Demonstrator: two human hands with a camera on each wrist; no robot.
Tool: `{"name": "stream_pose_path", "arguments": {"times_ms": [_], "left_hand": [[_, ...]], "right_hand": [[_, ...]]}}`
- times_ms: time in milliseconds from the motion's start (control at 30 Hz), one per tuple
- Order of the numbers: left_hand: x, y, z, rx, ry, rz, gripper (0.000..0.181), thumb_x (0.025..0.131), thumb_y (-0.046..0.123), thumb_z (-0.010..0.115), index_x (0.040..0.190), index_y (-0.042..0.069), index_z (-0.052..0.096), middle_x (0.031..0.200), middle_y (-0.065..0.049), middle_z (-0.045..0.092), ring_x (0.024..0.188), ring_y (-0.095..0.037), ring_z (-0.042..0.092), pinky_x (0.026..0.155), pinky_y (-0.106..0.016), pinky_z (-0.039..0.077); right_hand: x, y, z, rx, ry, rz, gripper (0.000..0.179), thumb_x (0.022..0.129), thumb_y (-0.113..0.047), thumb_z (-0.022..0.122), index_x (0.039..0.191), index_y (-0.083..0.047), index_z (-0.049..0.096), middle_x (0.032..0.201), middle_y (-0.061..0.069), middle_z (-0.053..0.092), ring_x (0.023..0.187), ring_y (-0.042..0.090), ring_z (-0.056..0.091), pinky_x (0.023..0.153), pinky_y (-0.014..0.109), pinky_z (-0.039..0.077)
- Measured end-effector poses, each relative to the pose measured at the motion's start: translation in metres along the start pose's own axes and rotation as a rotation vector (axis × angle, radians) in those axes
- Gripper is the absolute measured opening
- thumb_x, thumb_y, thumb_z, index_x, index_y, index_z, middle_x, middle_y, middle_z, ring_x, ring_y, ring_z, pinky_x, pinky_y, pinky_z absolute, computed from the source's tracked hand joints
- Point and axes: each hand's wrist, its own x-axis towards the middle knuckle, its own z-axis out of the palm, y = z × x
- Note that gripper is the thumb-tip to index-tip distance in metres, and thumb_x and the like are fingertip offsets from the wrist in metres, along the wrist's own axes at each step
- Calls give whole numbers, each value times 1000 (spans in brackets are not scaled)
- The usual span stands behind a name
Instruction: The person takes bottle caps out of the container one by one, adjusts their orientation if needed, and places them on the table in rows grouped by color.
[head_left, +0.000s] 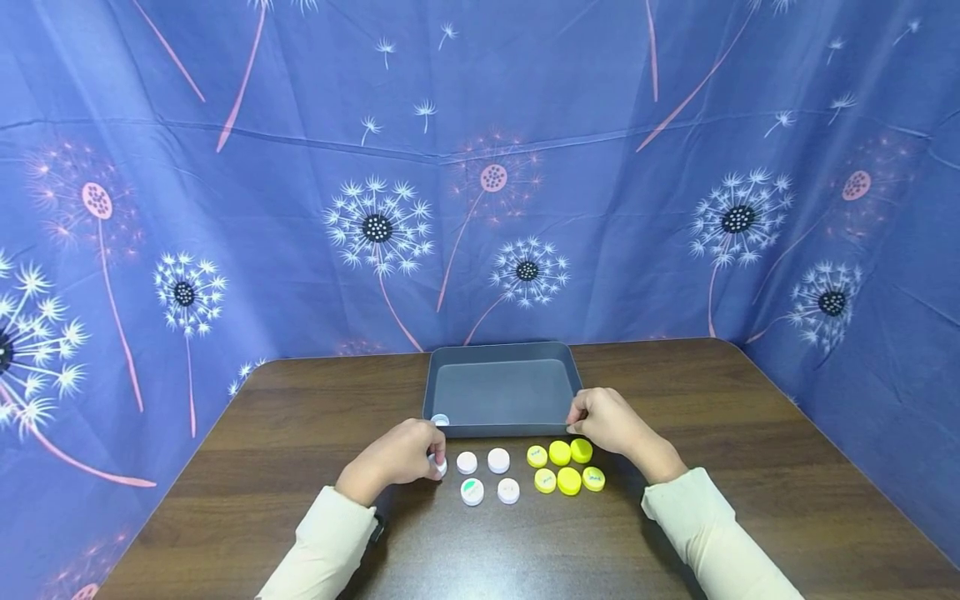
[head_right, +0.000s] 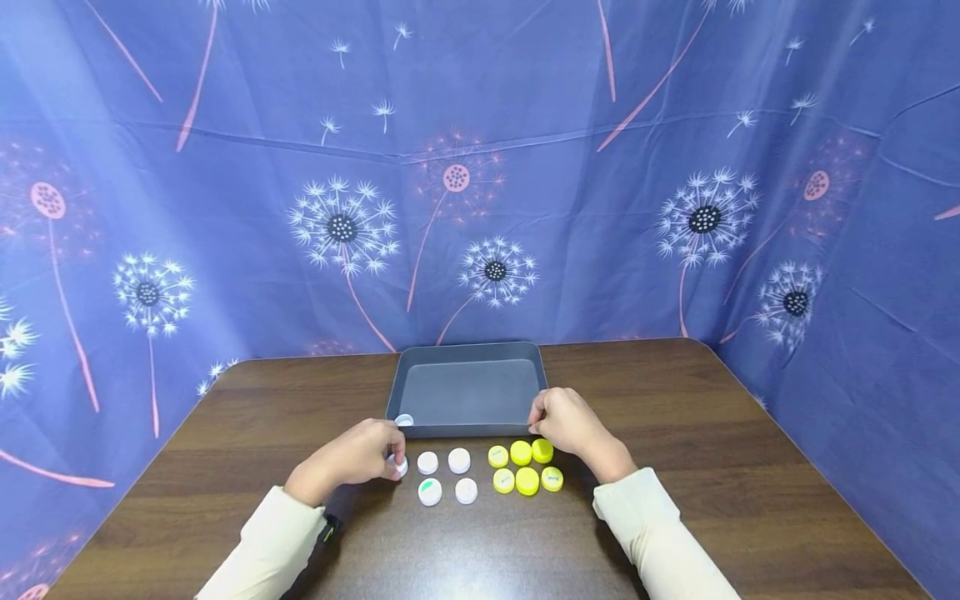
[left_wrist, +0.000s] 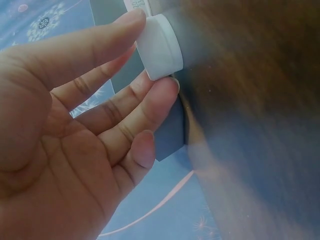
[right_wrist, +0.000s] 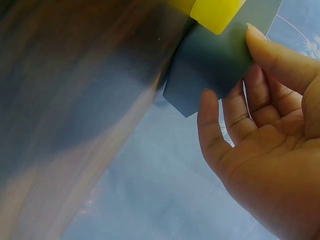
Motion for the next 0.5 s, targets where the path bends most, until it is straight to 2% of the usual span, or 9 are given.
{"name": "stream_pose_path", "arguments": {"times_ms": [333,500], "left_hand": [[0,-2,0,21,21,8,29,72,17,87,67,21,59,68,11,50,67,-7,46,61,-26,41],[0,-6,-5,17,46,22,28,77,18,84,67,20,58,69,9,52,68,-7,46,60,-26,42]], "right_hand": [[0,-1,1,-1,3,1,20,78,3,77,70,-14,70,74,-7,63,67,7,55,60,25,48],[0,0,1,1,4,0,21,79,3,78,70,-14,70,74,-7,63,67,7,55,60,25,48]]}}
